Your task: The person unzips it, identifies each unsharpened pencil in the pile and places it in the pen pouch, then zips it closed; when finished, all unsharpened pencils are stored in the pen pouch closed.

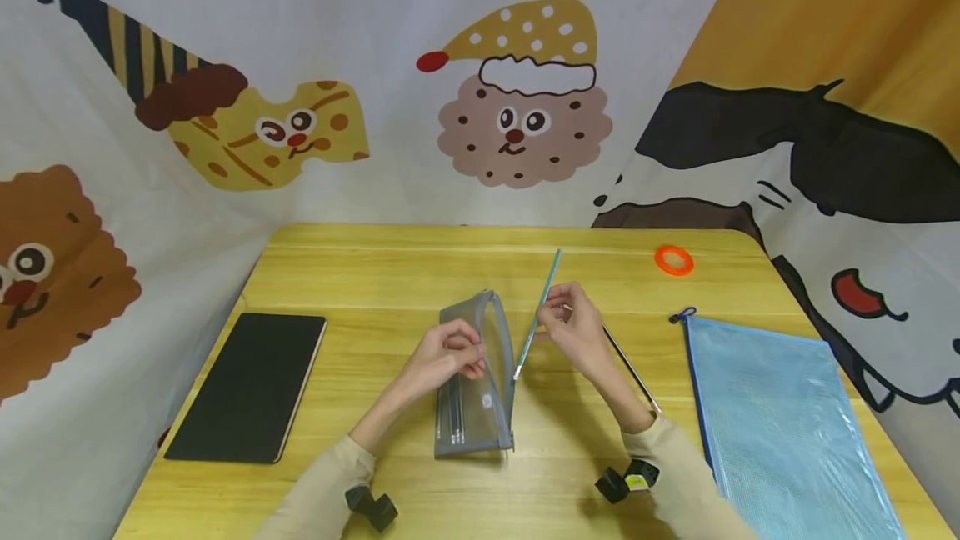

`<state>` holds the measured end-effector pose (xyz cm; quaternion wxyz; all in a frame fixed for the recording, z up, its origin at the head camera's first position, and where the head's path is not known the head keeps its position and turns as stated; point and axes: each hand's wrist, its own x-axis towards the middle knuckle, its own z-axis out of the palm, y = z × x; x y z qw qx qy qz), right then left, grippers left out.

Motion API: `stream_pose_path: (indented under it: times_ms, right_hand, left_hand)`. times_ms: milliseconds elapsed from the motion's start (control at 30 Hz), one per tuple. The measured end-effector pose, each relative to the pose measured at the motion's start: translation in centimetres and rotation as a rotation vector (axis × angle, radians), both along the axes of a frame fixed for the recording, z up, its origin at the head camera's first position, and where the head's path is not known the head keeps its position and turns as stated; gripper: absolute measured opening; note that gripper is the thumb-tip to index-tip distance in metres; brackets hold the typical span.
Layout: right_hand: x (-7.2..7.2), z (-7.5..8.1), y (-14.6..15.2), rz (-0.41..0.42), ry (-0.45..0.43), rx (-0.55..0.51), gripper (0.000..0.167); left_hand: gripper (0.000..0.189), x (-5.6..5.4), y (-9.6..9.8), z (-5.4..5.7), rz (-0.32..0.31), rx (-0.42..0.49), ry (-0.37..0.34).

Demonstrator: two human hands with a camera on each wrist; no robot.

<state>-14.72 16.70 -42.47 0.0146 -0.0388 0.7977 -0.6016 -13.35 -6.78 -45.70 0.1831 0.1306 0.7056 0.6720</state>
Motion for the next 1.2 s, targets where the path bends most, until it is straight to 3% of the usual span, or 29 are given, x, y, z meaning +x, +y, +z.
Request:
stream_pose_path:
  times_ms: [200,633,1200]
  right_hand:
    - [0.1,-0.2,-2.2,0.009,-0.043,-0.02,0.029]
    - [1.4,-2.0,-4.2,0.085,-0.118,0.045,0.03]
    - [1.5,-2.4,-4.0,0.323,-0.111,0.176,0.028]
  left_hand:
    - [0.018,-0.1,0.4,0.0,-0.003,0.005,0.002]
    - [0.018,-0.5,0.6,-0.1,0.006,0.027,-0.004]
    - [0.019,-0.6,0.5,-0.3,0.005,0.028,-0.001]
